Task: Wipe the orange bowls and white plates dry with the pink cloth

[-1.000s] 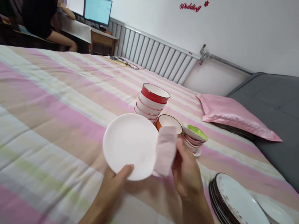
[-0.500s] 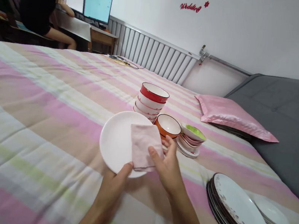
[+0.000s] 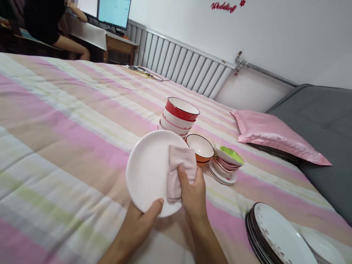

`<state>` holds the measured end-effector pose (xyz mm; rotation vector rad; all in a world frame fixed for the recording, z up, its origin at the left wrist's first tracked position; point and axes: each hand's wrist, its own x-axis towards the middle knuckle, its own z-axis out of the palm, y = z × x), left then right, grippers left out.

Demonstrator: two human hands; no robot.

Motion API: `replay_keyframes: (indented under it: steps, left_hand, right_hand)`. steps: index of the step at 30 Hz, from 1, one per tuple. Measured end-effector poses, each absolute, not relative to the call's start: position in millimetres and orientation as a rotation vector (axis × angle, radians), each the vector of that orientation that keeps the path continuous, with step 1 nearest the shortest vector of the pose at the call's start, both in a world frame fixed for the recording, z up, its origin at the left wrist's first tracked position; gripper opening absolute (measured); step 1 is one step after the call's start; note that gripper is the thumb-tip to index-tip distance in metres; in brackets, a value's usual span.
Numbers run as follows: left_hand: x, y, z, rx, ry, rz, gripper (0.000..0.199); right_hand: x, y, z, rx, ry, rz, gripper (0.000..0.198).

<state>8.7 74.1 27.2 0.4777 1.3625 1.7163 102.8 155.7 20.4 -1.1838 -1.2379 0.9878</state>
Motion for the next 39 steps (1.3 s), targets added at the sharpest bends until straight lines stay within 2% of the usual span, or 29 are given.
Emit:
replay_keyframes:
  steps: [5,10,17,20,25,29,31,34,39]
  left_hand:
    - [3,71,29,0.543,1.346,1.623,0.050]
    - [-12,68,33,0.584,1.277,1.492,0.047]
    - [-40,64,35,0.561,1.086,1.315,0.068]
    - [-47,64,37,0.499,1.066,1.321,0.068]
    - [-44,69,38,0.392,1.007,1.468,0.062]
    - [-26,74,37,0.510,0.976,1.497,0.067]
    - [-16,76,36,0.582,1.065,1.505,0.071]
    - [-9,79,35,0.543,1.257,1.568,0.064]
    - [-12,78,36,0.515,1.343,1.614,0.057]
  right_hand:
    - [115,162,24,-1.155,-1.244,1.002,0.042]
    - [130,168,34,-1.158,-1.343,1.094,0.046]
    - [143,165,42,-1.089,-1.375,1.565,0.046]
    - [139,163,41,-1.077,-1.293,1.707,0.046]
    - [119,162,32,-1.111,-0.979,1.687,0.049]
    - [103,159,23,-1.047,-0.797,1.572,0.049]
    - [97,155,20,-1.007,-0.760,1.538,0.048]
    - [90,149,20,-0.948,-0.768,1.533,0.049]
    - [89,143,25,-0.868,-0.829,1.546,0.061]
